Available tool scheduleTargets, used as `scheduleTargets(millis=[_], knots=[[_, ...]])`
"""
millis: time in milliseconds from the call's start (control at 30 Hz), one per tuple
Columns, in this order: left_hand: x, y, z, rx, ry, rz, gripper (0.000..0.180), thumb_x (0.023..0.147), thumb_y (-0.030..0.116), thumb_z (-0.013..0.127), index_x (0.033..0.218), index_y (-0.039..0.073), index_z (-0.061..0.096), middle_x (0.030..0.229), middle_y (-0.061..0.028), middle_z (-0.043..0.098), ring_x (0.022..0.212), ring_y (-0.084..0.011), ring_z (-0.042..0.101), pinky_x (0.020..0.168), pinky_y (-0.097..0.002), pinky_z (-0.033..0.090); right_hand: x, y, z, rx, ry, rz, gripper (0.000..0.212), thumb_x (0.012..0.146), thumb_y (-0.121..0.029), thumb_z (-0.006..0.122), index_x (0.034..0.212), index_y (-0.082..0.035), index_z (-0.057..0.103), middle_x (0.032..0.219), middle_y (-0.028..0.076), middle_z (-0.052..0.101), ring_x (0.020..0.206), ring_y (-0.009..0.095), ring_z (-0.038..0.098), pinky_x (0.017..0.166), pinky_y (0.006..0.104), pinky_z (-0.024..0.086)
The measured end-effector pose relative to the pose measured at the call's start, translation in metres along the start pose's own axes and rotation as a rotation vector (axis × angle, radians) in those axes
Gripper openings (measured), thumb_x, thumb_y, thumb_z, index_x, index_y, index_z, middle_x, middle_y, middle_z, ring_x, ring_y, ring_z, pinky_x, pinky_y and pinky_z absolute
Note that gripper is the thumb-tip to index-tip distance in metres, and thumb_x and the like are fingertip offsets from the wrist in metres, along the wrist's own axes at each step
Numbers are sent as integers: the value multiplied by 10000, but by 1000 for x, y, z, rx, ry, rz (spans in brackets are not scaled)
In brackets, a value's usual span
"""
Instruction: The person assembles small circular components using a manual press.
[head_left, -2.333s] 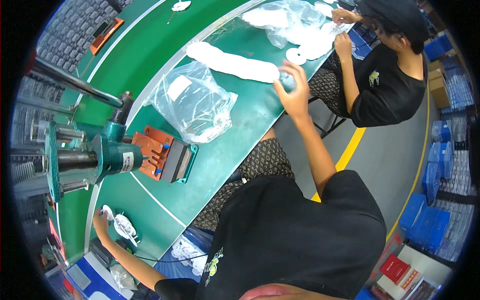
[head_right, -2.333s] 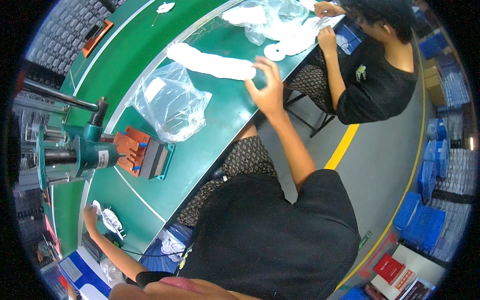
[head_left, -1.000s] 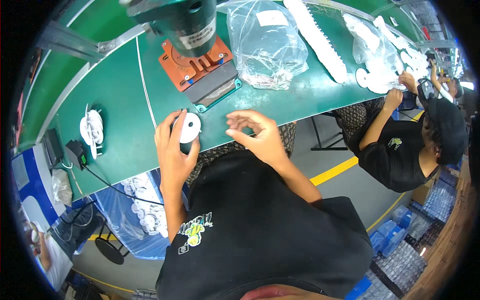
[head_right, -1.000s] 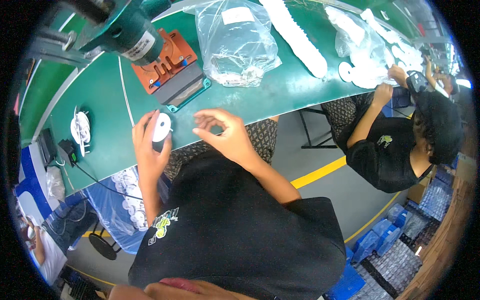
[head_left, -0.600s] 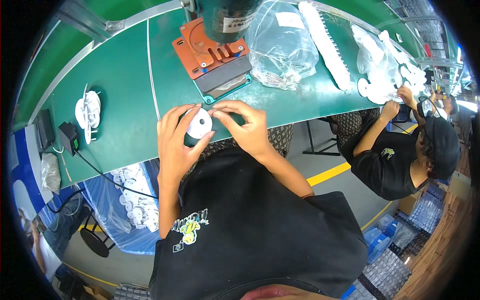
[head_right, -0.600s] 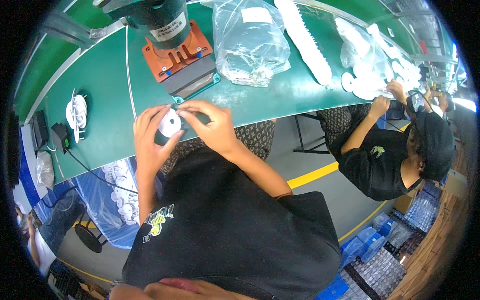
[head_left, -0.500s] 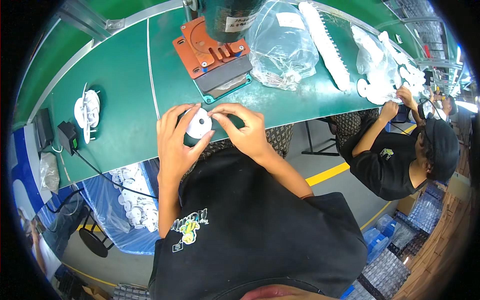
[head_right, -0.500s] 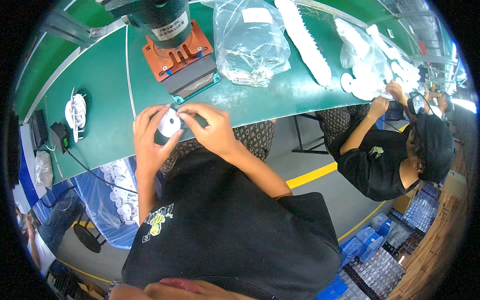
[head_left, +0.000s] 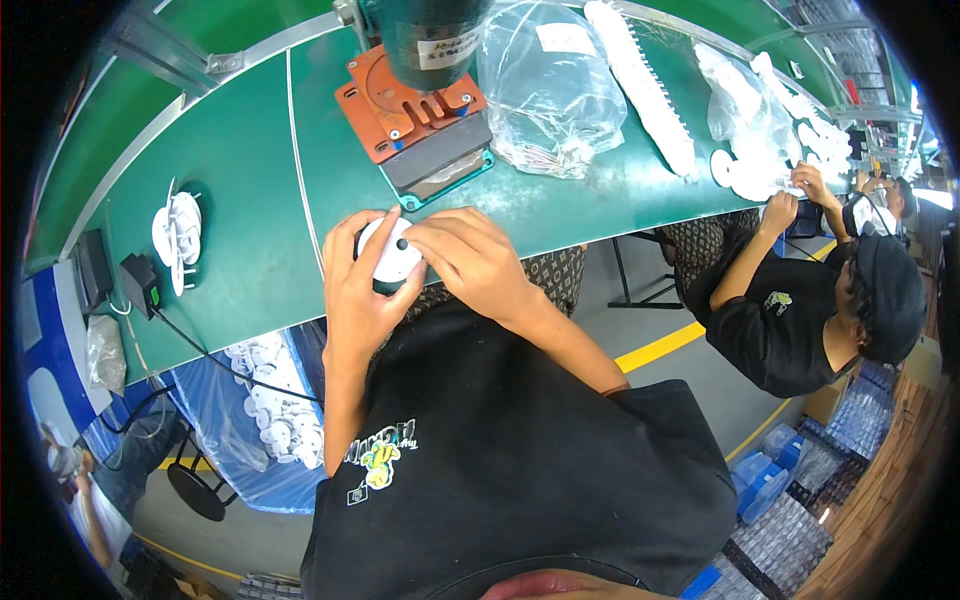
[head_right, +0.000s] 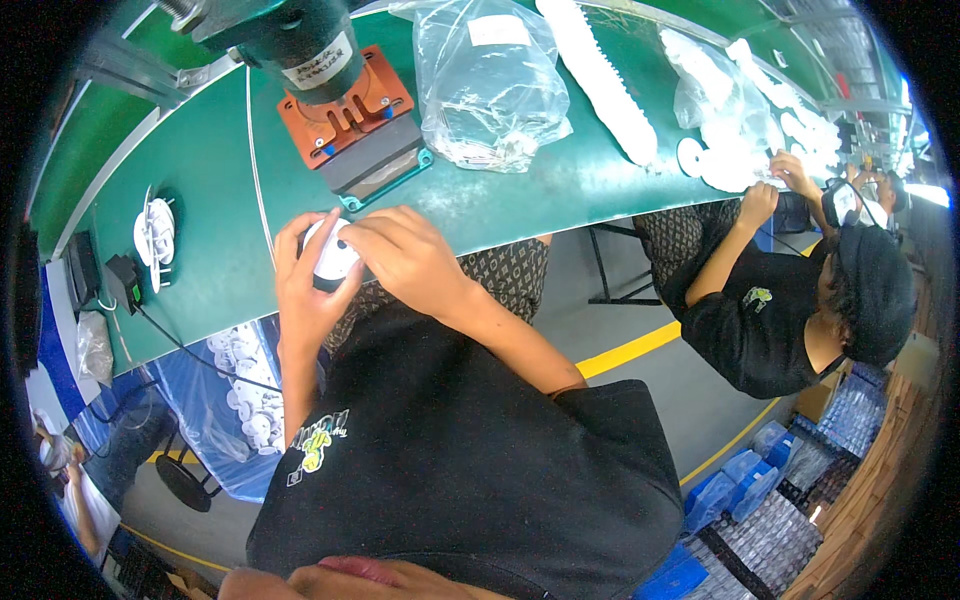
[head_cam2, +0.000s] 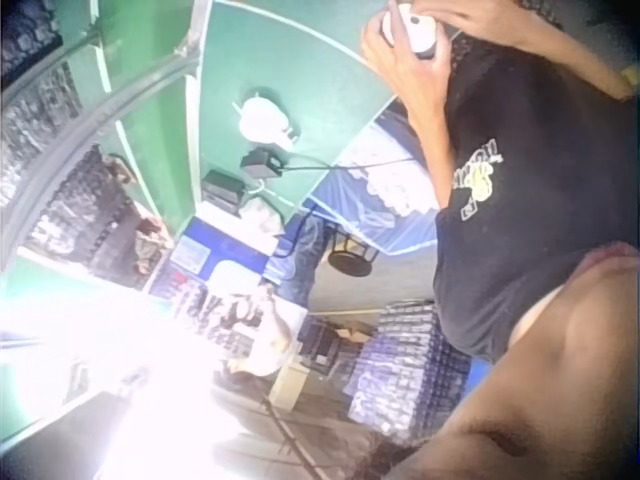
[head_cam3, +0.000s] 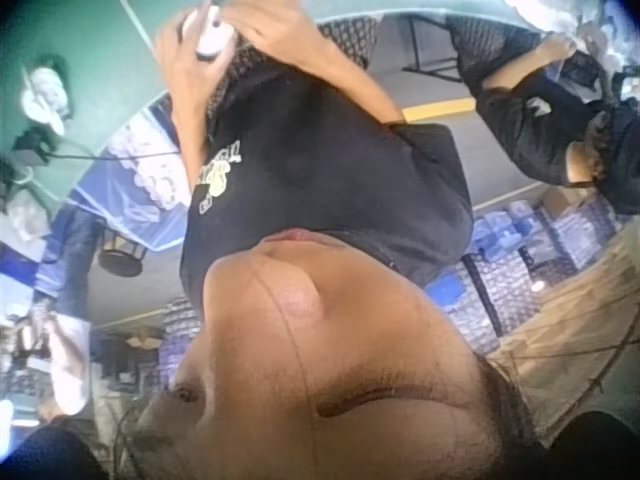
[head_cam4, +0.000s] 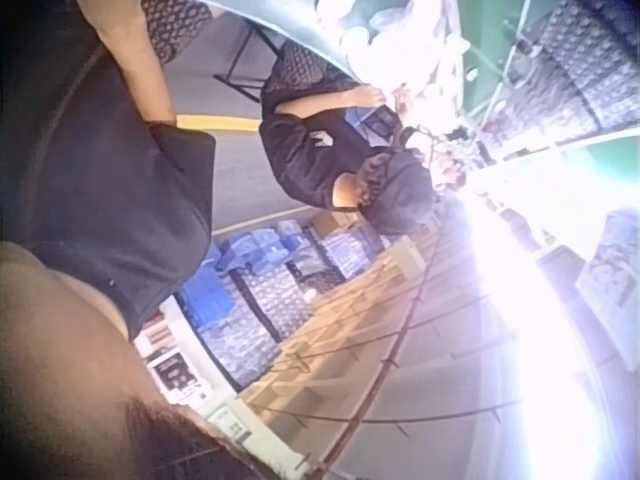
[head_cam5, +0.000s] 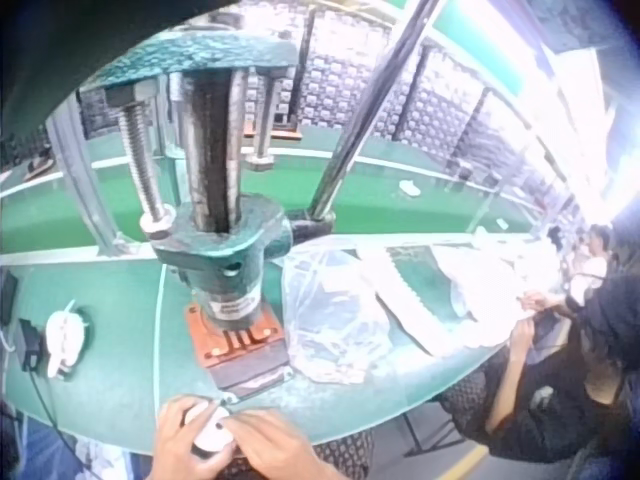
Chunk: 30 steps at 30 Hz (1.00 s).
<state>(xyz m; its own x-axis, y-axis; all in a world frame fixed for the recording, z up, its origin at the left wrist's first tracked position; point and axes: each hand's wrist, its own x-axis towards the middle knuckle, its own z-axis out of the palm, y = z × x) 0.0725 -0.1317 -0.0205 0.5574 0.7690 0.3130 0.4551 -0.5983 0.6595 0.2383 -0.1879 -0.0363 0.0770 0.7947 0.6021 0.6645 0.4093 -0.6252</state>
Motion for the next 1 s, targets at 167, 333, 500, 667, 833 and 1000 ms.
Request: scheduleTargets(millis=[167,333,500,667,833,1000], knots=[[0,-1,2,-55,-7,-42,585,711,128,816,1263,55,635,1255,-141,575,1152,-344,537,1017,-455,404,-7,2,-1,-69,-33,11,306,761,-56,700,1062,-9,669,1032,121,677,946,287,654,812,393,512],[-8,-1,6,128,118,-20,473,728,180,842,1140,55,644,1308,-154,574,1245,-342,525,1015,-465,422,-5,-11,-9,-77,-78,55,442,832,-136,716,1249,-27,617,1147,137,664,1020,299,641,863,415,502],[2,3,8,122,192,128,245,764,7,779,997,9,701,1039,-119,701,998,-336,669,893,-411,512,-23,7,-32,200,-3,363,396,910,-136,674,1286,-35,602,1033,136,706,970,313,664,893,405,502],[23,23,-4,15,291,405,248,723,14,799,959,13,722,1034,-97,710,983,-307,687,878,-451,541,-31,14,-39,212,111,503,282,906,-107,665,1181,-45,657,973,143,704,908,317,659,831,396,510],[87,14,5,228,352,508,324,780,81,788,1083,11,700,1112,-132,692,1107,-341,647,990,-486,487,-26,11,-33,84,77,382,211,893,-74,667,1101,-34,673,924,152,685,821,333,623,767,412,497],[98,17,7,296,181,298,600,838,257,775,1321,-18,549,1393,-206,530,1348,-399,452,1146,-544,323,-1,8,-42,205,199,410,252,879,-37,673,1131,-20,676,1006,136,701,911,269,661,853,376,510]])
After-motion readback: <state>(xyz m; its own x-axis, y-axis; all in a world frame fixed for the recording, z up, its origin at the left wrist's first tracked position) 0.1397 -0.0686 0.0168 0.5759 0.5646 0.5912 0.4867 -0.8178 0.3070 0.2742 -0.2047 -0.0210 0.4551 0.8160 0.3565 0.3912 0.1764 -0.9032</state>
